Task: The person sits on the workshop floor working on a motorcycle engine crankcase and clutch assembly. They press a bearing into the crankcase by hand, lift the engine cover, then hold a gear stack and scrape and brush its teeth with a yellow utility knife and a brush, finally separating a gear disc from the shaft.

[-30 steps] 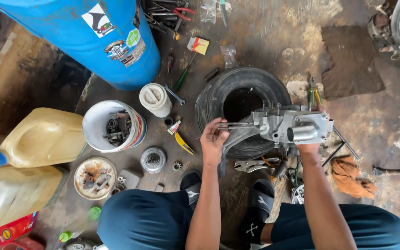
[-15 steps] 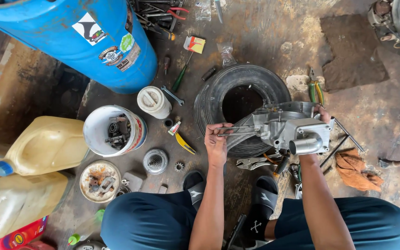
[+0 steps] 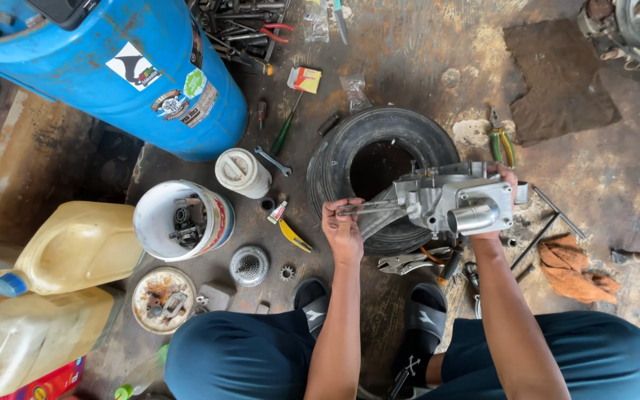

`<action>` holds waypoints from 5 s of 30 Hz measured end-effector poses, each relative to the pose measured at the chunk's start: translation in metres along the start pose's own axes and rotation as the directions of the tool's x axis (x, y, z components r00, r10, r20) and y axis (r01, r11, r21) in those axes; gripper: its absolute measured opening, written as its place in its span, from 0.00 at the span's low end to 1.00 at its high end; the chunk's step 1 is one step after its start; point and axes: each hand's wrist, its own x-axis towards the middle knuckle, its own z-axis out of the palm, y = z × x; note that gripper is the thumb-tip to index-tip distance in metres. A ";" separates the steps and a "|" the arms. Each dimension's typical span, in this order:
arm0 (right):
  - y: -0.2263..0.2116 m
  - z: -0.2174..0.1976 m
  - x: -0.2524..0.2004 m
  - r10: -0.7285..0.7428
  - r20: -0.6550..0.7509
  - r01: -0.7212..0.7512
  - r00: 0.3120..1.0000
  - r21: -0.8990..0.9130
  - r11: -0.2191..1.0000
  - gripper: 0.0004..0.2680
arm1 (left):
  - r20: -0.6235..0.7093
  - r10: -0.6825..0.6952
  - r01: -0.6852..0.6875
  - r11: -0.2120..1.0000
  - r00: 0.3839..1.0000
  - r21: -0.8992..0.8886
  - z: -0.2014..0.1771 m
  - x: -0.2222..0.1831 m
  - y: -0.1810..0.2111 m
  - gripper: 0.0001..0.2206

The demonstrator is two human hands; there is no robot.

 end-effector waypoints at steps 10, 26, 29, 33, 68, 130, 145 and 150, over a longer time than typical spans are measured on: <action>-0.008 -0.003 -0.011 0.151 -0.034 -0.152 0.988 -0.016 0.988 0.16 | 0.179 -0.032 0.041 0.998 0.983 -0.049 0.032 -0.008 0.038 0.23; -0.069 -0.006 0.009 0.064 -0.039 -0.054 0.997 0.216 0.975 0.06 | -0.079 -0.043 0.030 0.985 0.996 -0.168 0.019 -0.004 0.002 0.15; -0.089 -0.007 0.023 0.074 -0.042 -0.064 0.996 0.205 0.977 0.08 | -0.083 -0.028 0.015 0.987 0.996 -0.159 0.023 0.004 -0.001 0.14; -0.070 -0.003 0.010 0.067 -0.055 -0.060 0.996 0.122 0.991 0.10 | -0.128 -0.020 0.001 0.989 0.992 -0.148 0.022 0.003 0.001 0.13; -0.004 -0.069 0.037 -0.002 0.588 0.179 0.809 -0.243 0.953 0.45 | 0.483 -0.288 -0.555 -0.282 0.827 0.782 0.010 -0.005 -0.005 0.57; -0.088 -0.045 0.006 0.403 0.341 -0.162 0.849 -0.558 0.814 0.28 | 0.067 -0.562 -0.260 -0.271 0.824 0.927 0.045 -0.001 0.022 0.41; -0.090 -0.069 0.049 0.528 0.695 -0.191 0.488 -0.505 0.841 0.35 | -0.018 -0.465 -0.165 -0.351 0.885 0.922 0.083 -0.007 0.043 0.31; -0.132 -0.084 0.068 0.560 0.734 -0.282 0.384 -0.485 0.828 0.26 | -0.038 -0.552 -0.010 -0.083 0.833 0.996 0.091 -0.011 0.076 0.39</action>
